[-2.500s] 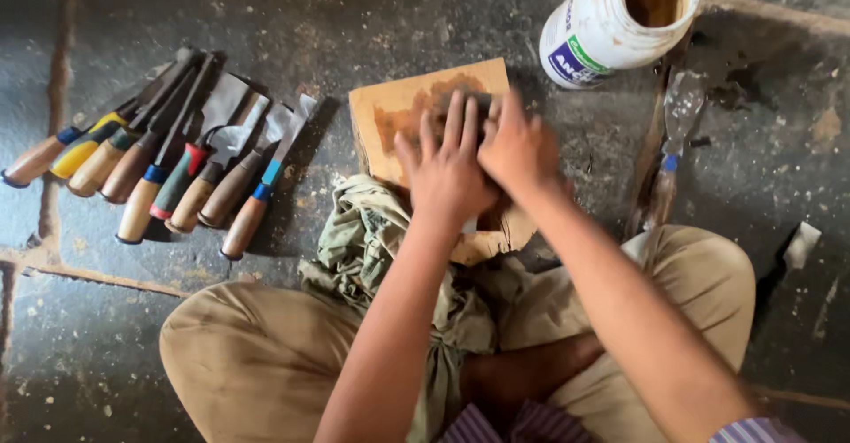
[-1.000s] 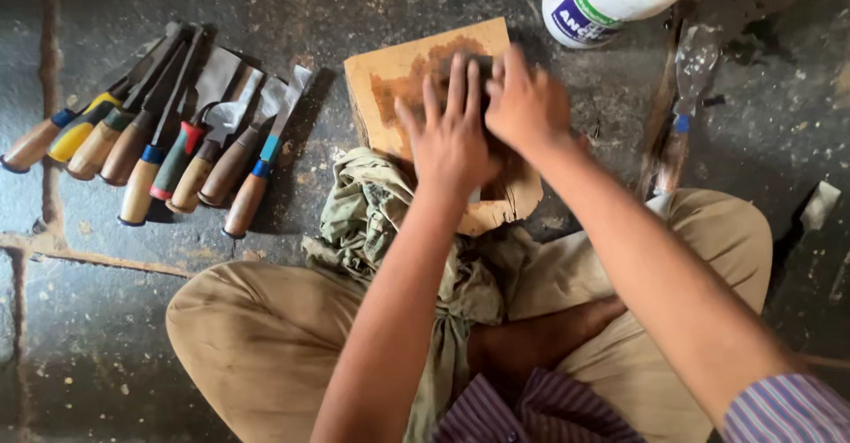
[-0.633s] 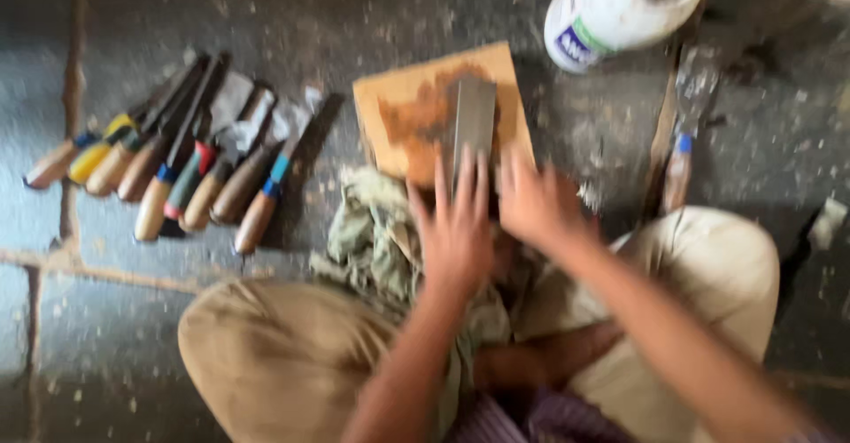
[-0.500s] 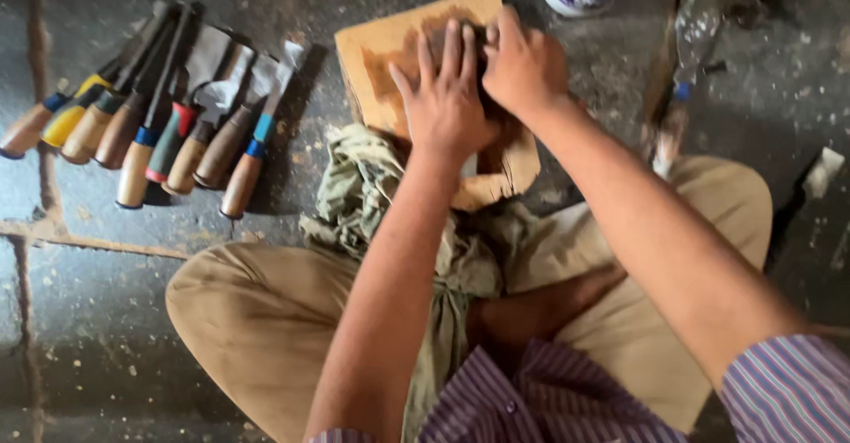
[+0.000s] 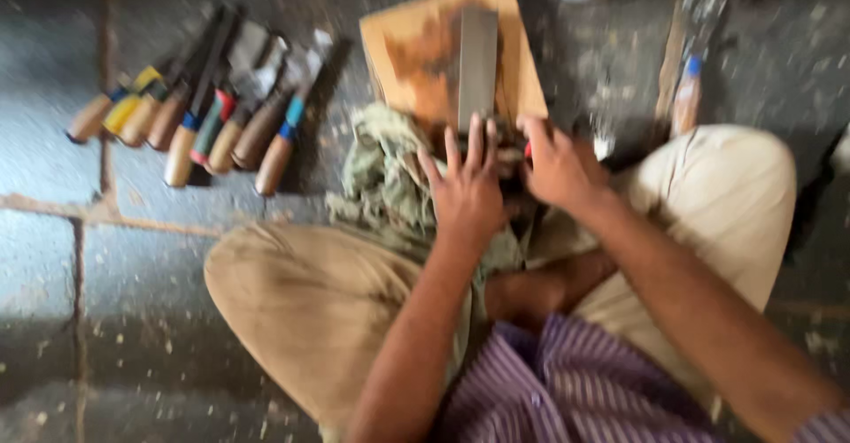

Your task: The person sits on the floor and sharpens a metal chisel by rubbing it against a sharpening stone. They repeatedly apply a liquid from a white container to the stone and the tool during the process. Several other chisels are visible on the floor nearby.

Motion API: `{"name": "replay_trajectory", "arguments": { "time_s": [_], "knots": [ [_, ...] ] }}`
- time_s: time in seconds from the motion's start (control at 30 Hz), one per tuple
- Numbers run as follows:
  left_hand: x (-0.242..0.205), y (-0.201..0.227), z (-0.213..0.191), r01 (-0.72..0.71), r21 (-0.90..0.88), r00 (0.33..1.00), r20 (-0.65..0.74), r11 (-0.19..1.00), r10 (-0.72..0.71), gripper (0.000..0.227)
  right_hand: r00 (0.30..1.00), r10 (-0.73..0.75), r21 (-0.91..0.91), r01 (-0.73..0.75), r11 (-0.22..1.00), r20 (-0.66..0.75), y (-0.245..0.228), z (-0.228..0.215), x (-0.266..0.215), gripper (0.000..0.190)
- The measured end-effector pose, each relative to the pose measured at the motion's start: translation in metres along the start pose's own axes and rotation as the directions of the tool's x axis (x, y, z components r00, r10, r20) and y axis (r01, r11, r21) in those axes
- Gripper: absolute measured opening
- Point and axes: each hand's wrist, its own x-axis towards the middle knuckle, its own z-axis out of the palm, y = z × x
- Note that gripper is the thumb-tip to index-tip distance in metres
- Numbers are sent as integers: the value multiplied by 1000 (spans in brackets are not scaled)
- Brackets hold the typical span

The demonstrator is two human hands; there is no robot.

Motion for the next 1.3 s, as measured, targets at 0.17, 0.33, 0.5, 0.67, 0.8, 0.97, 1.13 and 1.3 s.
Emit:
{"name": "replay_trajectory", "arguments": {
  "time_s": [0.17, 0.33, 0.5, 0.67, 0.8, 0.97, 1.13, 1.3],
  "knots": [
    [-16, 5, -13, -4, -32, 987, -160, 999, -2, 101, 968, 221, -51, -216, 975, 120, -15, -17, 11, 53],
    [-51, 13, -22, -129, -96, 954, -283, 987, 97, 89, 980, 147, 127, -164, 978, 133, -6, -30, 26, 44],
    [-43, 6, -11, -113, -94, 964, -250, 989, 87, 80, 978, 102, 213, -141, 967, 184, 16, -21, 31, 39],
    [-37, -4, -8, -90, -89, 969, -239, 992, 67, 86, 955, 158, 241, -220, 945, 251, 24, -19, 39, 38],
    [-39, -5, -7, -79, -112, 978, -203, 991, 55, 86, 959, 170, 151, -208, 966, 228, 18, -25, 43, 41],
    [-34, -7, -6, -92, -102, 971, -231, 991, 66, 85, 946, 186, 89, -216, 972, 264, 8, -30, 50, 46],
    [-33, -10, -4, -73, -124, 980, -191, 990, 49, 88, 962, 126, 55, -143, 988, 242, 14, -25, 50, 40],
    [-33, -10, -4, -65, -126, 979, -200, 990, 39, 89, 960, 136, 32, -149, 988, 245, 16, -21, 50, 38]
  ]
}}
